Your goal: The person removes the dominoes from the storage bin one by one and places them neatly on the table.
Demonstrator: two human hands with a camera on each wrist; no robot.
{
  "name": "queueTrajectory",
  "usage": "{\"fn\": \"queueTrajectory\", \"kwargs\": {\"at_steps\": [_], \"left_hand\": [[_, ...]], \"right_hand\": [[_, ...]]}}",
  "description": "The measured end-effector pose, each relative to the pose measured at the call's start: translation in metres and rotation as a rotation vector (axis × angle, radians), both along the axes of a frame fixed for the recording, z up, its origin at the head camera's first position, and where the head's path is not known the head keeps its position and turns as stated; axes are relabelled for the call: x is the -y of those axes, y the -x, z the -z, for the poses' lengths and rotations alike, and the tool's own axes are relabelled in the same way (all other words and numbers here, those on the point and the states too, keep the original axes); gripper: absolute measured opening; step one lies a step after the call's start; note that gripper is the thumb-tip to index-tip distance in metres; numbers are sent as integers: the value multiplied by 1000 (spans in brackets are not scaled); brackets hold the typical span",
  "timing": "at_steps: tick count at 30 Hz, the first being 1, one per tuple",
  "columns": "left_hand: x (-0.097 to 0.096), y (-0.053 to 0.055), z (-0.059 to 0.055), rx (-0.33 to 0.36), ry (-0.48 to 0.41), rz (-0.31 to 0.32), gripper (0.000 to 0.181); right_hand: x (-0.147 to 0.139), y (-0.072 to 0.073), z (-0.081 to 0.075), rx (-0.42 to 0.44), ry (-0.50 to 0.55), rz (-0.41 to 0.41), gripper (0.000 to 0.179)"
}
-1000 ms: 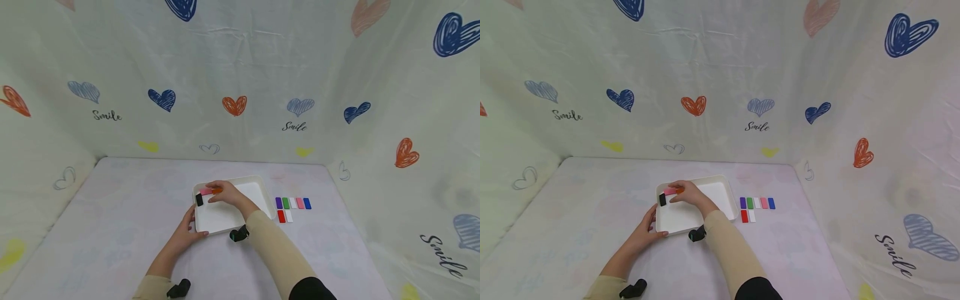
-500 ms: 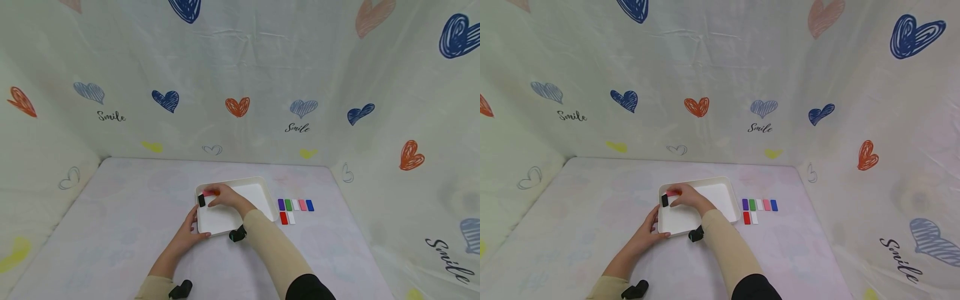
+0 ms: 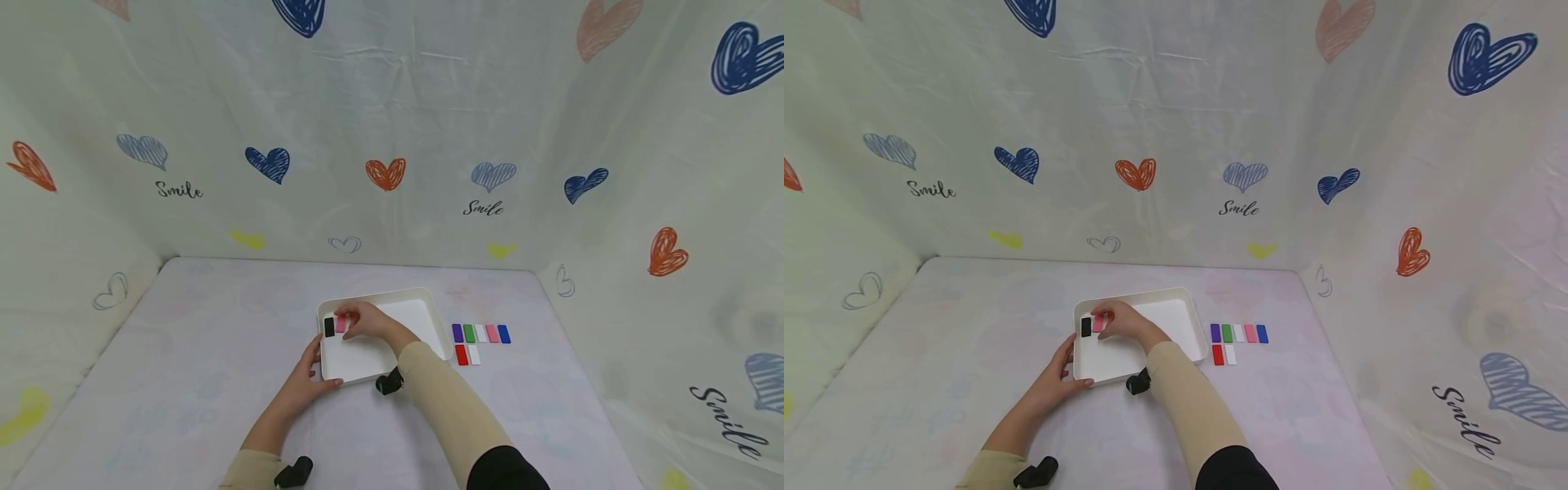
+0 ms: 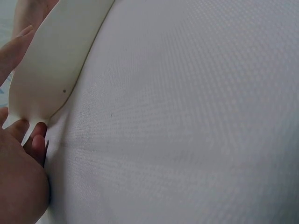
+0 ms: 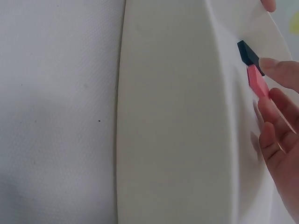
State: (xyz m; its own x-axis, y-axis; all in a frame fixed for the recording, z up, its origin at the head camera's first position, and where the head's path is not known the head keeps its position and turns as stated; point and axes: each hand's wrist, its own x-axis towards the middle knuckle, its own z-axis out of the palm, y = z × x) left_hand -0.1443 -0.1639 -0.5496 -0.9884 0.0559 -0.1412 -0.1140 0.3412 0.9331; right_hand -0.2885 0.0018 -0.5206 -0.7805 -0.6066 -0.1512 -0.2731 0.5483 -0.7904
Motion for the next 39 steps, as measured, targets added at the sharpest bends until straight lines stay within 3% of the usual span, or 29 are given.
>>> {"fn": "queueTrajectory", "kwargs": {"at_steps": [8, 19, 26, 39], "left_hand": [[0, 1, 0, 0, 12, -6, 106], [-2, -1, -3, 5, 6, -2, 104], [-3, 1, -2, -9, 3, 8, 103], [0, 0, -1, 17, 14, 2, 105]], "right_hand": [[3, -1, 3, -20, -18, 53, 50], [13, -2, 9, -63, -118, 160, 47], [12, -4, 10, -108, -175, 151, 45], [-2, -15, -2, -62, -199, 122, 44]]}}
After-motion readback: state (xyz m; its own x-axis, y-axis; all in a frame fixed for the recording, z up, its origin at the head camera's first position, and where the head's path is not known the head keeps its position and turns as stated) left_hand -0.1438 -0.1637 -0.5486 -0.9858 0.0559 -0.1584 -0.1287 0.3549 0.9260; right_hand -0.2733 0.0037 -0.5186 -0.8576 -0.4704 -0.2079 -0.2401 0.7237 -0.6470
